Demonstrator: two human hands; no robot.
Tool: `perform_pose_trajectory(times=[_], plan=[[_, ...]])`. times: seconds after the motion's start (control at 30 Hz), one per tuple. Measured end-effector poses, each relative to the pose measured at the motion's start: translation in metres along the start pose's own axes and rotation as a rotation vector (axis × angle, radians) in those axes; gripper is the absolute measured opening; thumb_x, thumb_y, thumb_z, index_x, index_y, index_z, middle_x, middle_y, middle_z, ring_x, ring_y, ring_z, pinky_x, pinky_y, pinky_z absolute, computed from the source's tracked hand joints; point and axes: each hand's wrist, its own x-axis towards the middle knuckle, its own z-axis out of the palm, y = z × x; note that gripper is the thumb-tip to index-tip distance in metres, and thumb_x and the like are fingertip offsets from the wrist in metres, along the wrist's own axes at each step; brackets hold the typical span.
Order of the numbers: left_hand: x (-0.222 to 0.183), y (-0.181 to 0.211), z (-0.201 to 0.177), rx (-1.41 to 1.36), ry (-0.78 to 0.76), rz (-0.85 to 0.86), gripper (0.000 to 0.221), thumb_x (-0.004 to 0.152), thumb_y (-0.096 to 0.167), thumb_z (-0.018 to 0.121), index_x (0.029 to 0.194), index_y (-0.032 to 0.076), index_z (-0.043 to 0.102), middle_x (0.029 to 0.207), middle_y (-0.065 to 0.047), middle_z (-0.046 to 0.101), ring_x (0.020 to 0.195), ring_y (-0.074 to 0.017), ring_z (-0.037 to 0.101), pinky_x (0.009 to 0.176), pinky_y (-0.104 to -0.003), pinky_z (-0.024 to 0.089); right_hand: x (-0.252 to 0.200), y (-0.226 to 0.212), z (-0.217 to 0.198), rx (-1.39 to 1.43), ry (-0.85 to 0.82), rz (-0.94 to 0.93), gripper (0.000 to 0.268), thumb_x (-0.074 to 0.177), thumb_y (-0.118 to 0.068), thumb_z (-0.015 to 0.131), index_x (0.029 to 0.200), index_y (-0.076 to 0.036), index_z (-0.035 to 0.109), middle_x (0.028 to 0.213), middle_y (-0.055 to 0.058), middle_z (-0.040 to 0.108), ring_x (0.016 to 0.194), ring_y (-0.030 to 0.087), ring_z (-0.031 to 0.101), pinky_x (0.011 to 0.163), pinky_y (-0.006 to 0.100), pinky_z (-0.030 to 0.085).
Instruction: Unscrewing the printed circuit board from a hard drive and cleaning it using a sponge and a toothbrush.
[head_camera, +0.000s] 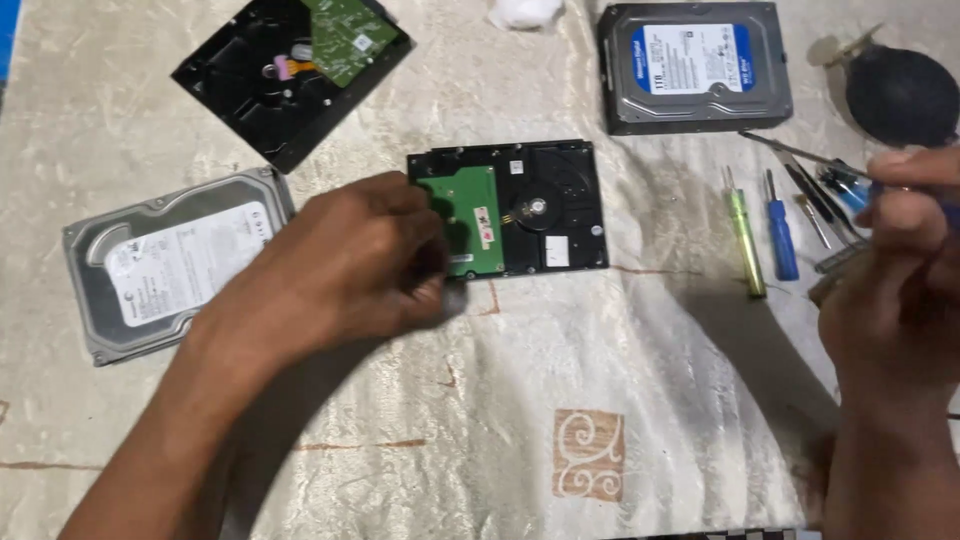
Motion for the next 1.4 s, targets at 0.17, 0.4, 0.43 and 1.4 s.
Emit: perform_pose_trajectory(times=[0.17, 0.4, 0.43, 1.4], plan=[[0.033, 0.012, 0.005, 0.006, 0.343, 0.361, 0.005, 0.086, 0.01, 0.076, 0.088, 0.007, 0.072, 0.08, -0.004, 0.069, 0.069, -0.0164, 0.065, 0.054, -0.028, 0.057, 0.022, -0.027, -0.002, -0.036, 0.017, -0.201, 0.021, 0.129, 0.001, 0.044, 0.128, 0.022, 0.05, 0.128, 0.035, 0.057, 0.129, 0.047, 0.056, 0.123, 0.055, 0.041], [0.151, 0.061, 0.028, 0.167, 0.409, 0.523, 0.027, 0.08, 0.005, 0.083, 0.066, 0.011, 0.06, 0.072, -0.004, 0.062, 0.068, -0.0226, 0.063, 0.053, -0.035, 0.053, 0.031, -0.036, 0.008, 0.015, 0.081, -0.184, 0.03, 0.122, 0.007, 0.057, 0.138, 0.019, 0.035, 0.108, 0.037, 0.067, 0.133, 0.044, 0.052, 0.118, 0.052, 0.045], [0.165, 0.061, 0.036, 0.168, 0.41, 0.527, 0.027, 0.08, 0.005, 0.083, 0.066, 0.011, 0.06, 0.072, -0.004, 0.062, 0.068, -0.0226, 0.063, 0.053, -0.035, 0.053, 0.032, -0.035, 0.008, 0.012, 0.084, -0.185, 0.03, 0.122, 0.007, 0.057, 0.138, 0.019, 0.035, 0.108, 0.037, 0.067, 0.133, 0.044, 0.052, 0.118, 0.052, 0.045], [0.009, -0.029, -0.007, -0.071, 0.029, 0.043, 0.127, 0.073, 0.042, 0.093, 0.163, 0.006, 0.011, 0.169, -0.023, 0.012, 0.154, -0.0396, 0.01, 0.12, -0.054, 0.011, 0.035, -0.075, 0.035, 0.211, -0.044, -0.036, 0.026, 0.116, 0.025, 0.047, 0.133, 0.014, 0.03, 0.113, 0.038, 0.059, 0.078, 0.032, 0.06, 0.075, 0.037, 0.055]])
